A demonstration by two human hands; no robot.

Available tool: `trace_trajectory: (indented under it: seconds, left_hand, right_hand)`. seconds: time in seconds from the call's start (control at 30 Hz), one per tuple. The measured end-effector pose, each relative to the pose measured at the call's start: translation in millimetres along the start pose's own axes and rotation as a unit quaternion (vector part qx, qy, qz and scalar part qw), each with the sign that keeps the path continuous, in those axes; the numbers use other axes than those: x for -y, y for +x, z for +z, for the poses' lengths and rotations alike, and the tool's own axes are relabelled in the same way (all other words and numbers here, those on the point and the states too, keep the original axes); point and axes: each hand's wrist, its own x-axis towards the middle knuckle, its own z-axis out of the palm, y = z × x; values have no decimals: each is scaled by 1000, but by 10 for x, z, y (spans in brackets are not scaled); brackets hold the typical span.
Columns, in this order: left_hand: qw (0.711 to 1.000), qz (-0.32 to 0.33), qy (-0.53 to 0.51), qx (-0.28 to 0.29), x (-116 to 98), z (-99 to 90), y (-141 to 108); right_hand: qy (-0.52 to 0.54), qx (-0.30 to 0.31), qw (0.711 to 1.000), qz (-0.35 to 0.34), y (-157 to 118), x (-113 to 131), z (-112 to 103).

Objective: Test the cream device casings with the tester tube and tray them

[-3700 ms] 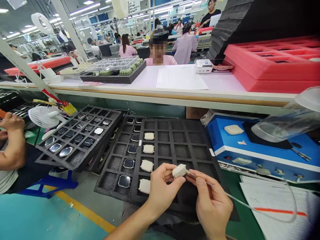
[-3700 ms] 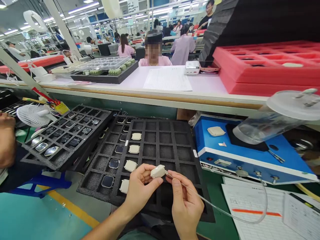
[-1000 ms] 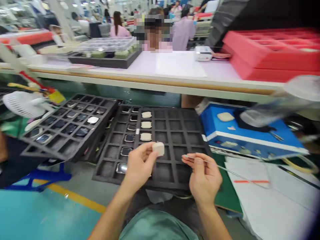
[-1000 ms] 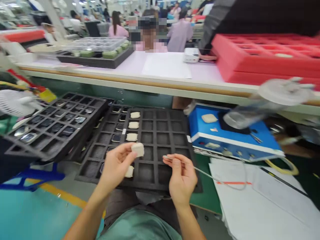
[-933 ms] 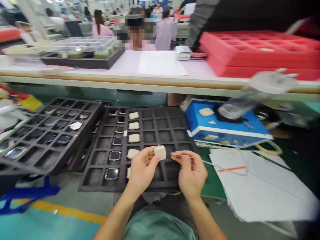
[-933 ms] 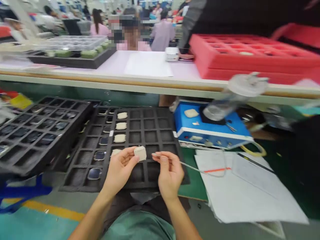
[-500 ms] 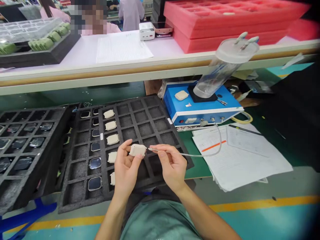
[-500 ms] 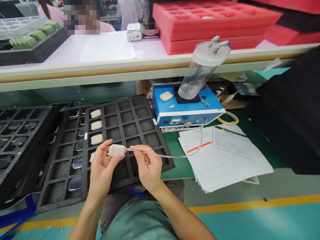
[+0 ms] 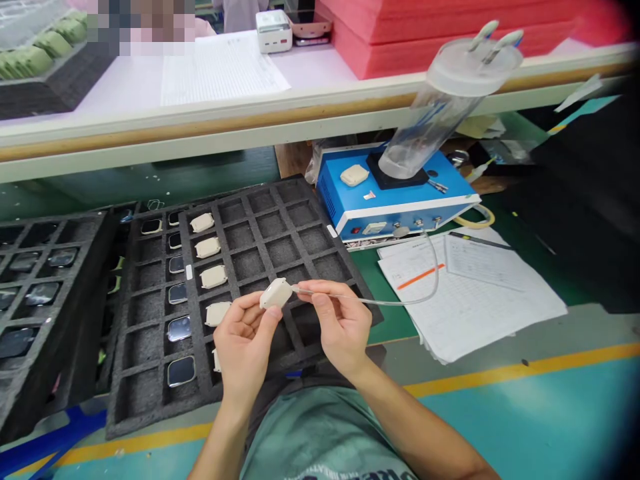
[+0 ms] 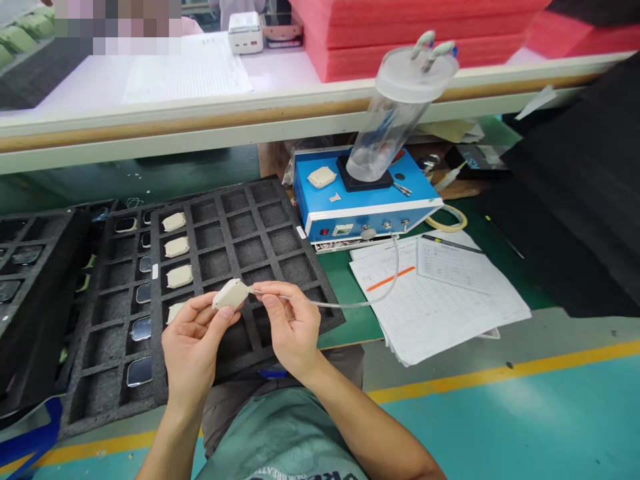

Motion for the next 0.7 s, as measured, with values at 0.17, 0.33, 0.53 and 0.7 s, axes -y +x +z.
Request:
trace_trajectory:
  seconds: [0.17, 0.33, 0.53, 0.7]
  left_hand:
    - [1000, 6, 8, 4, 11, -1, 0]
    - [1000, 4, 23, 2, 12, 0, 4]
    - [999, 4, 34, -2, 9, -4, -12]
    - [1000, 8, 30, 2, 6, 1, -16]
  right_hand:
    - [-19, 3, 1000, 5, 15, 23, -3]
    - [-25, 2, 1000, 11, 18, 36, -1]
    - [-31, 0, 999, 14, 10, 39, -7]
    - [-33, 3, 999, 20, 14, 42, -6]
